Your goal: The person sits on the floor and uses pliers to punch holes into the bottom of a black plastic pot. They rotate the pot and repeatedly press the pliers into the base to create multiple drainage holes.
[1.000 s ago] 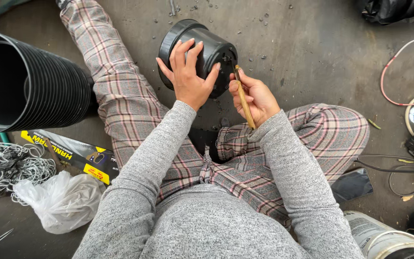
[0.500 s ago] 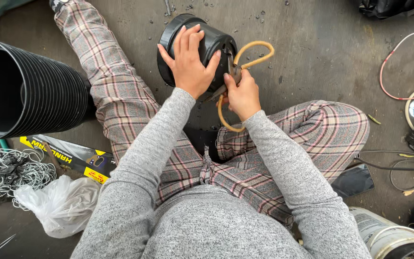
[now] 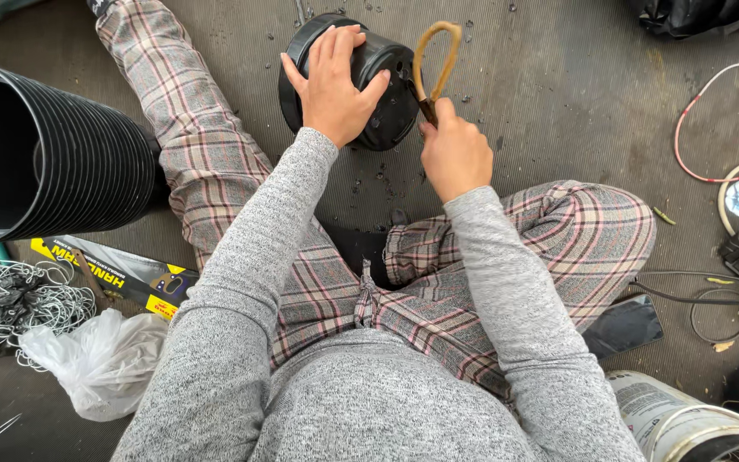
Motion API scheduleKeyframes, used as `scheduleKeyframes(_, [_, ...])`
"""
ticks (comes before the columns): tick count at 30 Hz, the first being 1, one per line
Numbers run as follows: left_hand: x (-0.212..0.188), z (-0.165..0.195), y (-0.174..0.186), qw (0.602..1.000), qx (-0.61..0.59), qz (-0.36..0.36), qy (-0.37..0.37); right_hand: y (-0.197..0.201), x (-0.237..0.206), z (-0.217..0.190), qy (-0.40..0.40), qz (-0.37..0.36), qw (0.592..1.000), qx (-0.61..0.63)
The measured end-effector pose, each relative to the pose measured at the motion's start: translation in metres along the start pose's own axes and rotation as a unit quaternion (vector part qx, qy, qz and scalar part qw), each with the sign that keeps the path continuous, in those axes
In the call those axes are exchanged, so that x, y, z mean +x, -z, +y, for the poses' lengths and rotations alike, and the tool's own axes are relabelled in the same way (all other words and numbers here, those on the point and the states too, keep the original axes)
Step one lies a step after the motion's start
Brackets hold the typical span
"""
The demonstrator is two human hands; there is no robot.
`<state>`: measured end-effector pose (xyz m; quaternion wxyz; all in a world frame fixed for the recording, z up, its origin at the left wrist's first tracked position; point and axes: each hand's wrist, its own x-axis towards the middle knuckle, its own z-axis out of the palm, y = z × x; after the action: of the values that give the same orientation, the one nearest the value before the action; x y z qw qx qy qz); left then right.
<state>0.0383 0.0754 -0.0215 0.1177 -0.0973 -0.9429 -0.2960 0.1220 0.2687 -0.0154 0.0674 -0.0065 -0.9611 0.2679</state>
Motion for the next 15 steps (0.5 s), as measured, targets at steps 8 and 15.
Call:
scheduleKeyframes(8, [-0.028, 0.006, 0.009, 0.999, 0.01, 0.019, -0.049, 0.026, 0.012, 0.029, -0.334, -0.263, 0.688, 0.588])
scheduleKeyframes(15, [-0.046, 0.015, 0.005, 0.995, 0.043, 0.033, -0.078, 0.016, 0.007, 0.033, -0.285, -0.298, 0.592, 0.692])
